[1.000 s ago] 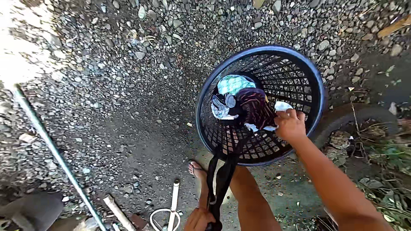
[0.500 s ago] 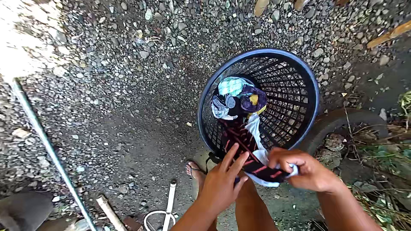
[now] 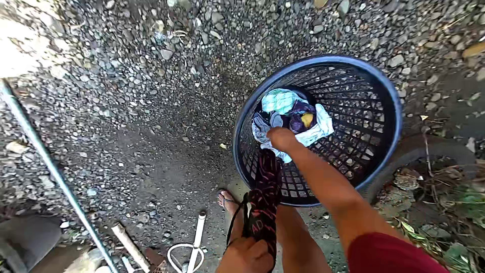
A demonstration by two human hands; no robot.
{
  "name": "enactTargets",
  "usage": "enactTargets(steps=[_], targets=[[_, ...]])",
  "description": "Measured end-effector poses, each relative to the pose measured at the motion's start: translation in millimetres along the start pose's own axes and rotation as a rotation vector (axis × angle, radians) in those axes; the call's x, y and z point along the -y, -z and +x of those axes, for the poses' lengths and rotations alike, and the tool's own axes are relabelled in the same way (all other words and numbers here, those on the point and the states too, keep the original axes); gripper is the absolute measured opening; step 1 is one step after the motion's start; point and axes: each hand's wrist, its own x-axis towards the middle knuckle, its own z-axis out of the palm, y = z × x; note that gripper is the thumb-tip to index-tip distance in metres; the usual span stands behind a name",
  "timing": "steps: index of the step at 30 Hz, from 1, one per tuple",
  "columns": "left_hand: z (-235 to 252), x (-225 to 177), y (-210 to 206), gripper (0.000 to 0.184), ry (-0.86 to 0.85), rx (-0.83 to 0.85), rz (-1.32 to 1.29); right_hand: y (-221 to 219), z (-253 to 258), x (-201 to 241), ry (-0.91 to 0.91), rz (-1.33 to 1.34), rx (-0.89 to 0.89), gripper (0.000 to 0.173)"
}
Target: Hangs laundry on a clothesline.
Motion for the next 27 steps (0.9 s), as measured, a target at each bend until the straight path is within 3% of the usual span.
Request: enactTargets(steps=[2,4,5,10,14,18,20,23,25,27], targets=[[5,-7,7,0.031,0.023,0.037,-0.063,-18,39,28,-0.132,0.072,0.062,0.036],[12,-14,9,0.028,0.066,0.056,-0.110,-42,58,36,-0.219,0.116,0.037,0.056],[14,-17,9,0.027,0.085,0.048,-0.122,-53,59,35,-0.236,0.097,0.010,0.058],[5,-17,-5,0.027,0.119,-0.198,-0.098,-62,11,-19,-0.207,-0.109,-0.106,0.035],[-3,-23,-6,0.027,0.101,-0.346,-0.098,-11,-65,-56,-0.278,-0.046,-0.260,0.033],[-18,-24,-5,0.028,0.066,-0.402,-0.083,50,-133,-50,-0.482,0.203,-0.675,0.047],[-26,-21,-5,0.029,0.062,-0.394,-0.069,61,-147,-38,-0.397,0.256,-0.828,0.046],[-36,-12,-9,0.028,0.067,-0.403,-0.056,59,-138,-12,-0.161,0.301,-0.875,0.039],[-39,-8,-14,0.028,0.082,-0.433,-0.076,51,-108,-6,-0.028,0.211,-0.776,0.039],[-40,-7,-18,0.028,0.107,-0.453,-0.103,37,-62,-5,-0.038,0.055,-0.546,0.035]])
